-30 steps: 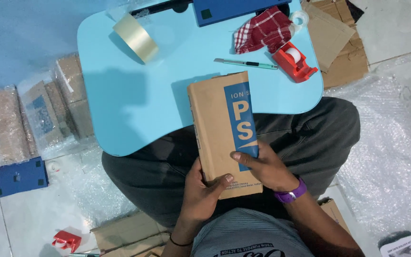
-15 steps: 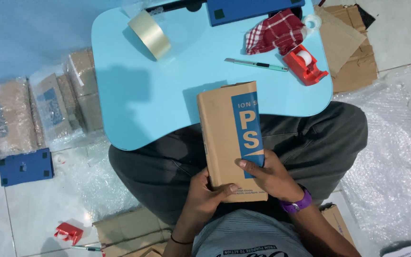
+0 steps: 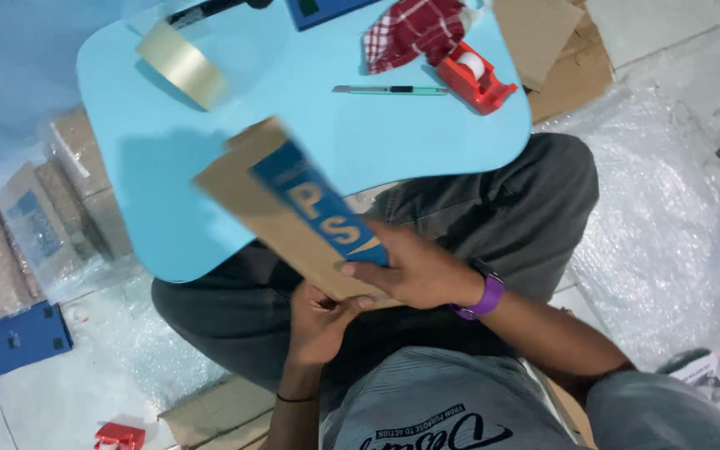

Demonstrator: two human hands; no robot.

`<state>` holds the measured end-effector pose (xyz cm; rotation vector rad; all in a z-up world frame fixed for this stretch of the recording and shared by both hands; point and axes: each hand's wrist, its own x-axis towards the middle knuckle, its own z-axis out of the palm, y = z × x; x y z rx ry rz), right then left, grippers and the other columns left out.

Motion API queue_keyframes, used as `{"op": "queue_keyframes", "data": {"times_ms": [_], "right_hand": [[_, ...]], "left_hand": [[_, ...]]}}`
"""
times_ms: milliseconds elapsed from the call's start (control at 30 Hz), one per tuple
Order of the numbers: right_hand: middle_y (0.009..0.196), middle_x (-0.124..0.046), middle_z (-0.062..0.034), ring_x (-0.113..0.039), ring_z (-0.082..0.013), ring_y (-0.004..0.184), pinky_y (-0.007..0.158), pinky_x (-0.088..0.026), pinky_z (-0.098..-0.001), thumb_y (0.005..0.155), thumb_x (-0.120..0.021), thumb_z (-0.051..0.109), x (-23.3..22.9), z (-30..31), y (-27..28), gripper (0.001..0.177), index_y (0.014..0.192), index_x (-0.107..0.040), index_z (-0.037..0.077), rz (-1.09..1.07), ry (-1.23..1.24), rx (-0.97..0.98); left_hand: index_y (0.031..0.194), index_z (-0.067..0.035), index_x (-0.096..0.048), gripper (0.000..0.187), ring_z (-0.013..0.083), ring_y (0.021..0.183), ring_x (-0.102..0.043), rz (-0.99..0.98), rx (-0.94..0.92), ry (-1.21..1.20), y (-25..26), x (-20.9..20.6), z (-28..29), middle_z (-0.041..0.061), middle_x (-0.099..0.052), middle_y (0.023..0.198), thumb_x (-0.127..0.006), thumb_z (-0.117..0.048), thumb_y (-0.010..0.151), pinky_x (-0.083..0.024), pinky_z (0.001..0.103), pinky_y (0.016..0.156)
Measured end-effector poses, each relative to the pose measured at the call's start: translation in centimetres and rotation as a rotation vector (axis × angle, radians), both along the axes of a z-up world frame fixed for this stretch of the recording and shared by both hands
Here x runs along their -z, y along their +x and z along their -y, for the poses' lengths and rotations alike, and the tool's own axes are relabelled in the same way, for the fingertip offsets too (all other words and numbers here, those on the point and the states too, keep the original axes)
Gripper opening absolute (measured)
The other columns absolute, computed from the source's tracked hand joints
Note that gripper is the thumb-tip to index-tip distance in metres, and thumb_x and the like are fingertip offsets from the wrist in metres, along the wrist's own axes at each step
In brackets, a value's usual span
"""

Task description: The person is packaging a small item by folding cardboard around it, securing it with tape from both a large roll and a small dispenser, and then wrapping it in bubble wrap.

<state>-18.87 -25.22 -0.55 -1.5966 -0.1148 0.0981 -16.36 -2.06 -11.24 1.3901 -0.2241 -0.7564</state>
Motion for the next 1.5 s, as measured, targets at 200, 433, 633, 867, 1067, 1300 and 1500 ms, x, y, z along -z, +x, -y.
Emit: {"op": "queue_keyframes", "data": {"times_ms": [200,433,633,867,1067,1300,1500], "right_hand": [[0.115,-0.068,-0.0188,-0.071,-0.0337,0.102,0.093,-0.061,-0.052,0.114,-0.044,0.017,-8.2,0.1,4.0,0.028,0.14,-0.052,0.012,0.458,-0.037,-0.386],[0.135,-0.068,-0.0089,-0.06,-0.0342,0.134,0.119,-0.039,-0.0586,0.095,-0.078,0.01,-5.5,-0.4,3.3,0.04,0.131,-0.06,0.013,0.786,-0.443,-0.479],[0.138,-0.068,-0.0087,-0.061,-0.032,0.136,0.126,-0.036,-0.0579,0.096,-0.074,0.011,-5.4,-0.2,3.8,0.042,0.135,-0.06,0.015,0.784,-0.454,-0.489],[0.155,-0.051,0.0047,-0.029,-0.0293,0.152,0.121,-0.011,-0.0722,0.083,-0.083,0.018,-3.1,1.8,3.4,0.059,0.137,-0.063,0.029,0.922,-0.835,-0.422],[0.171,-0.021,0.0049,-0.011,-0.04,0.157,0.122,0.007,-0.0747,0.069,-0.087,0.012,0.0,4.6,3.0,0.095,0.151,-0.05,0.045,0.727,-1.198,-0.161],[0.167,-0.025,-0.0301,-0.026,-0.0456,0.16,0.127,-0.04,-0.061,0.081,-0.043,-0.019,-2.3,3.8,1.7,0.09,0.16,-0.015,0.013,0.163,0.168,0.43],[0.11,-0.066,-0.0115,-0.07,-0.0181,0.094,0.083,-0.061,-0.0279,0.07,-0.086,0.0,-3.8,1.0,2.2,0.084,0.142,-0.044,0.002,-0.129,0.011,0.427]], "left_hand": [[0.137,-0.001,-0.056,0.055,0.0257,0.114,-0.069,0.309,0.073,-0.459,3.6,-6.3,2.4,0.018,-0.066,0.13,-0.062,-0.046,0.106,-0.058,0.04,0.101],[0.117,-0.005,-0.062,0.039,0.0278,0.118,-0.065,0.566,0.081,-0.249,7.8,-10.2,3.4,0.014,-0.07,0.112,-0.061,-0.039,0.1,-0.039,0.051,0.117],[0.093,-0.009,-0.069,0.023,0.0303,0.123,-0.061,0.86,0.088,0.036,8.7,-9.7,0.8,0.008,-0.076,0.091,-0.061,-0.031,0.092,-0.017,0.064,0.137],[0.151,-0.005,-0.043,0.054,0.0328,0.136,-0.055,-0.142,0.015,-0.175,9.9,-7.9,-2.1,0.02,-0.052,0.153,-0.048,-0.025,0.101,-0.046,0.043,0.112],[0.149,0.0,-0.037,0.077,0.0232,0.103,-0.068,-0.204,0.097,-0.174,8.7,-11.4,0.9,0.017,-0.067,0.124,-0.073,0.002,0.081,-0.058,0.033,0.085],[0.117,0.002,-0.061,0.03,0.0139,0.068,-0.067,0.133,-0.057,0.057,5.6,-13.2,3.2,0.009,-0.072,0.092,-0.071,-0.001,0.089,-0.056,0.025,0.061],[0.124,0.005,-0.06,0.038,0.0127,0.075,-0.06,0.062,-0.014,0.022,4.4,-14.0,4.8,0.01,-0.07,0.097,-0.067,-0.009,0.09,-0.051,0.025,0.066]]}}
